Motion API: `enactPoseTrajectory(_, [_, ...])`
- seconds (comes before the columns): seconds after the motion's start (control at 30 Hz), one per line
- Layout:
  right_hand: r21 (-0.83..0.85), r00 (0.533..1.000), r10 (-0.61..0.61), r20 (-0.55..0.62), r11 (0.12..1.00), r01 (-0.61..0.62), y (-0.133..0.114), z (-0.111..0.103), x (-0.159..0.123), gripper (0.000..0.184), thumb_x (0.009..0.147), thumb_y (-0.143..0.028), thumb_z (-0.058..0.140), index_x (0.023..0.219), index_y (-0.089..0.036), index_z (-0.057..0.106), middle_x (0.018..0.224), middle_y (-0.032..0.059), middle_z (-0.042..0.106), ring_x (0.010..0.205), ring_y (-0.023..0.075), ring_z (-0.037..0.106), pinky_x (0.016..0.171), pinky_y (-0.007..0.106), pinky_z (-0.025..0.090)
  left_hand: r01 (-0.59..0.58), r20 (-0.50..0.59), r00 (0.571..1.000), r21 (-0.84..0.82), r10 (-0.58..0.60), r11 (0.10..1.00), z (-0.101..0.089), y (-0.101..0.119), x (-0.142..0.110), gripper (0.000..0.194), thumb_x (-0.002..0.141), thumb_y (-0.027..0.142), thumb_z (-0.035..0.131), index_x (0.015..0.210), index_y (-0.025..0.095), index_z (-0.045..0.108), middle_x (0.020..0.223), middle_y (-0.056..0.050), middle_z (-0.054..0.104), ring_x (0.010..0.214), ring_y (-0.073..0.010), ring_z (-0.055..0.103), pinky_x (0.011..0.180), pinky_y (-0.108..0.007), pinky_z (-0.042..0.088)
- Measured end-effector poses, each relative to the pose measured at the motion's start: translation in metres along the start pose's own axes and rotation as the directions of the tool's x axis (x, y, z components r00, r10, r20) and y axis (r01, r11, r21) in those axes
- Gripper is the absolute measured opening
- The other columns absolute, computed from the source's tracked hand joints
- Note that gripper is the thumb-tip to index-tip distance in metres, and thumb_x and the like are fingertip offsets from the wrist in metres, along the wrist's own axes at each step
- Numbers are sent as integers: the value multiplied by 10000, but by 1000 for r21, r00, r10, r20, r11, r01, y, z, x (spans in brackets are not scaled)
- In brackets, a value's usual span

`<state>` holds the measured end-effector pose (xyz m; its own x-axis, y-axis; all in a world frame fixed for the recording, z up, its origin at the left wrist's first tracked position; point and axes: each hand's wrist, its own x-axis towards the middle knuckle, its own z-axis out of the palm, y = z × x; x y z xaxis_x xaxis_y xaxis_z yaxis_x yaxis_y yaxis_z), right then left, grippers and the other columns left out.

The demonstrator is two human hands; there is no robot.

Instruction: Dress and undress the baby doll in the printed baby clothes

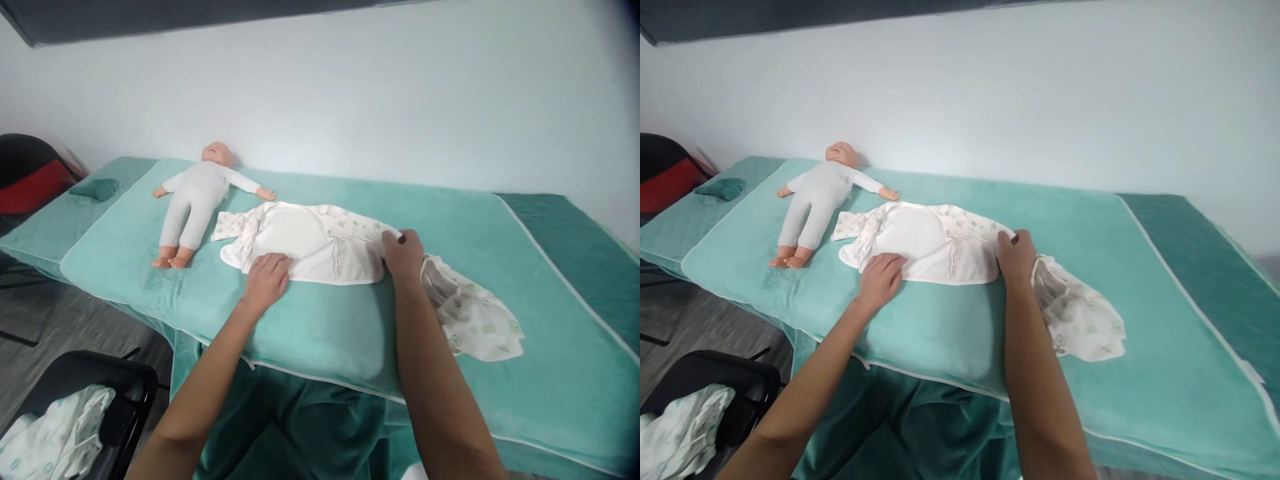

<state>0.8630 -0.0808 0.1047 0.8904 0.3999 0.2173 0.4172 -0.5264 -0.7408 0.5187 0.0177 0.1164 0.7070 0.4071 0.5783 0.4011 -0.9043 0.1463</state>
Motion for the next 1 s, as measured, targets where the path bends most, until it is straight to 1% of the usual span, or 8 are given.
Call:
enactPoseTrajectory(0.17, [138, 987, 4, -162, 990, 18, 4, 10, 40, 124, 847, -327, 597, 888, -256, 504, 856, 33, 580, 810, 214, 571, 864, 403, 503, -112, 264, 954, -131, 143, 985, 16, 53, 21, 443, 1019, 440, 563, 1388, 195, 583, 1338, -117, 665, 1244, -271, 573, 985, -437, 453])
enactPoseTrajectory(0.23, [174, 985, -22, -174, 983, 53, 8, 15, 49, 128, 880, -301, 554, 985, -230, 538, 926, 73, 614, 849, 209, 604, 881, 384, 508, -82, 303, 946, -119, 115, 989, 26, 73, 30, 454, 1000, 432, 602, 1383, 190, 578, 1321, -119, 658, 1231, -280, 562, 974, -452, 438])
enactPoseTrajectory(0.33, [189, 984, -66, -163, 977, 97, 16, 18, 54, 218, 940, -296, 452, 1112, -204, 549, 1017, 105, 647, 939, 212, 645, 919, 385, 519, -12, 318, 948, -47, 26, 999, 39, 89, 41, 302, 1021, 363, 565, 1258, 195, 645, 1216, -118, 668, 1145, -285, 567, 899, -458, 421])
enactPoseTrajectory(0.5, [55, 935, -262, -238, 958, 282, 17, 16, 38, 445, 888, -306, 511, 1316, -186, 518, 1295, 167, 605, 1167, 301, 617, 950, 500, 528, -54, 279, 958, -37, 62, 998, 44, 90, 43, 304, 1079, 325, 421, 1095, 206, 701, 1049, -98, 677, 1018, -253, 564, 819, -421, 403])
enactPoseTrajectory(0.63, [22, 901, -434, -8, 900, 434, -4, 20, 6, 412, 934, -343, 492, 1295, -168, 586, 1260, 161, 647, 1127, 285, 624, 984, 472, 520, -61, 251, 965, -87, 81, 994, 41, 89, 39, 390, 1087, 376, 394, 971, 206, 724, 953, -88, 667, 963, -237, 568, 795, -408, 407])
enactPoseTrajectory(0.77, [-129, 894, -388, 224, 898, 422, -18, 23, -11, 355, 941, -364, 510, 1166, -170, 706, 1258, 164, 693, 1160, 339, 595, 1041, 510, 470, -31, 279, 958, -127, 66, 991, 39, 90, 39, 405, 1089, 381, 383, 1007, 212, 742, 938, -71, 673, 927, -223, 577, 795, -404, 423])
enactPoseTrajectory(0.9, [-220, 929, -311, 201, 910, 352, -11, 18, -7, 383, 866, -214, 522, 1183, -137, 721, 1281, 174, 689, 1156, 350, 593, 1022, 496, 469, -12, 317, 946, -150, 60, 989, 36, 89, 40, 413, 1085, 391, 383, 1040, 231, 761, 914, -69, 679, 916, -223, 581, 797, -410, 431])
enactPoseTrajectory(1.0, [-219, 927, -344, 152, 902, 371, -7, 11, -4, 432, 827, -103, 474, 1183, -132, 716, 1254, 172, 697, 1141, 334, 611, 1019, 473, 468, -34, 327, 941, -155, 84, 987, 37, 88, 40, 407, 1081, 401, 388, 1117, 255, 767, 938, -76, 681, 936, -227, 580, 806, -413, 428])
